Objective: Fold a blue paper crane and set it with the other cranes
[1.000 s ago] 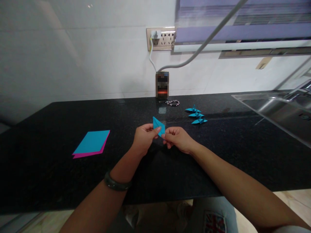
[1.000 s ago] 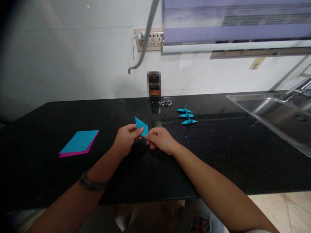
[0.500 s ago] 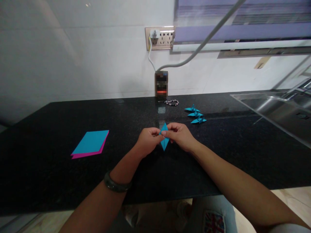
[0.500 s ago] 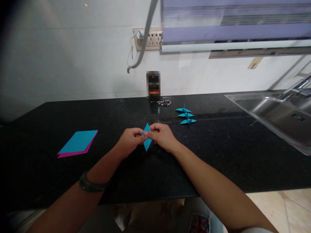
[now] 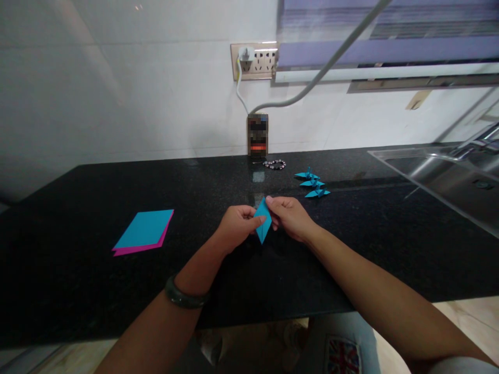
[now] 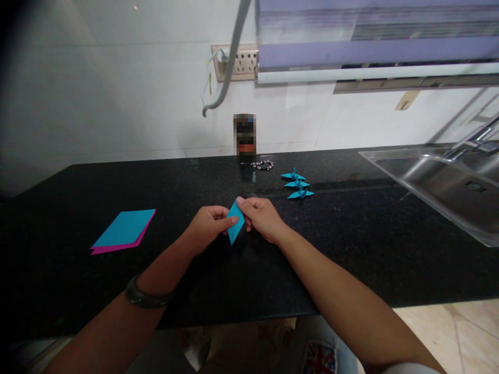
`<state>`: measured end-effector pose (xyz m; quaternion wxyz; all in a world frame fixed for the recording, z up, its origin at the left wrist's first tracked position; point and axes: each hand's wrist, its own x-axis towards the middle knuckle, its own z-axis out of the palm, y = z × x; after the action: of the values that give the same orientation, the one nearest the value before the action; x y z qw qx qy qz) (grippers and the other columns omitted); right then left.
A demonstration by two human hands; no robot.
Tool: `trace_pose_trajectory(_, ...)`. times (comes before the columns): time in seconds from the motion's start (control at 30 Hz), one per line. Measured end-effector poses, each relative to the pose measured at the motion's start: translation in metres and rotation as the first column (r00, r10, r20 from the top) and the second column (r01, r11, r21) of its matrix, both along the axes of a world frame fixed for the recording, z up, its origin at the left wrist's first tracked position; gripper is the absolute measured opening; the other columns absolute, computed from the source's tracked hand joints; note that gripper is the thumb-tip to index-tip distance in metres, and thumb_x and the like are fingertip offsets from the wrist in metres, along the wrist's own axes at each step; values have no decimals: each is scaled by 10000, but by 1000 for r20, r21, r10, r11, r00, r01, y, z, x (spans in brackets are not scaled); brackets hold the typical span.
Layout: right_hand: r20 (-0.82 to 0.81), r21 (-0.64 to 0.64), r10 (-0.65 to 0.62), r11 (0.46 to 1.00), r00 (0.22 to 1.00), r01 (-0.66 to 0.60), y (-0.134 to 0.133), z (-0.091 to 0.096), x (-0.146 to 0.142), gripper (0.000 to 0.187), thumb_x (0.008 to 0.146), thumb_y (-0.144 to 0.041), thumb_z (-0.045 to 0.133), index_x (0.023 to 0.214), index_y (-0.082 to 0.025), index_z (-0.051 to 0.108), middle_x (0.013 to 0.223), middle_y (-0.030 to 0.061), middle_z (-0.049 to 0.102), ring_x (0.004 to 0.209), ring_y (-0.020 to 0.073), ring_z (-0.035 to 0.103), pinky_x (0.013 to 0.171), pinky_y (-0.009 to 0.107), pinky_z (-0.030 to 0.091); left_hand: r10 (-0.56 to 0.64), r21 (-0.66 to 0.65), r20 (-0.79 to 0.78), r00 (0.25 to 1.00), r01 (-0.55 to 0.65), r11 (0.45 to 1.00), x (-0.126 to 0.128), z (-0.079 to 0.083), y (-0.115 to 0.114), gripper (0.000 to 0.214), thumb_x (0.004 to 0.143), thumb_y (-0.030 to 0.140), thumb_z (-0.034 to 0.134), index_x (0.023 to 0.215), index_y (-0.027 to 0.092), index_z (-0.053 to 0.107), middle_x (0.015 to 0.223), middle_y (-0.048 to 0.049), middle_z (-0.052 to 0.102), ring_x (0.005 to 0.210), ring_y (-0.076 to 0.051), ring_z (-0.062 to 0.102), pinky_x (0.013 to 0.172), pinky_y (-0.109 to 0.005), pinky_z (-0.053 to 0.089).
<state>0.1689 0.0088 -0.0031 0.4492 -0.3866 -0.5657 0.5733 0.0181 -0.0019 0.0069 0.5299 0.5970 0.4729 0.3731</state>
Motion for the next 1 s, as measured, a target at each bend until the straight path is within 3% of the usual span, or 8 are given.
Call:
trace_pose_trajectory(0.13,-42,-11,17,1000,999,-18,1,-2,1,255,669,-399,634,666,-150,577,493,-44,487,397,53,402,384,189,349,38,37,-6,999,-38,999,0,-2,1,225,647,346,624,658,121,617,552,-14,585,467,-88,488,468,-210,394)
trace_pose_trajectory(0.3,-81,-14,-53,999,995,52,4,-4,2,262,672,-398,627,684,-137,614,482,-37,492,413,57,418,397,193,362,79,104,-8,997,-77,992,0,-7,4,309,744,404,513,761,122,637,617,-38,615,536,-124,543,523,-244,440)
trace_pose_trajectory(0.47,-92,-76,-49,996,995,42,1,-3,1,283,645,-410,648,702,-133,636,511,-23,529,435,58,442,434,203,392,163,176,-56,985,-151,973,1,-7,4,257,716,355,556,755,119,651,611,-39,622,526,-125,539,501,-233,429)
trace_pose_trajectory(0.7,-108,-109,-50,993,993,38,2,-4,1,277,626,-401,666,696,-134,633,533,-22,541,447,55,450,442,198,399,193,292,-128,973,-149,945,-1,-3,0,241,708,346,558,734,139,678,615,-40,643,544,-131,555,501,-219,412)
trace_pose_trajectory(0.83,-65,-54,-43,998,997,40,2,-3,1,276,634,-402,658,700,-135,631,550,-19,538,442,54,422,407,192,353,214,280,-128,969,-172,944,1,-3,0,232,693,335,571,729,135,683,620,-41,650,544,-132,557,498,-216,409)
trace_pose_trajectory(1.0,-80,-56,-44,998,996,39,-1,0,-2,248,577,-331,708,703,-150,595,579,-34,542,420,34,377,370,175,257,210,354,-192,959,-132,926,2,-4,-1,252,710,345,553,729,135,691,603,-38,642,525,-125,541,468,-206,376)
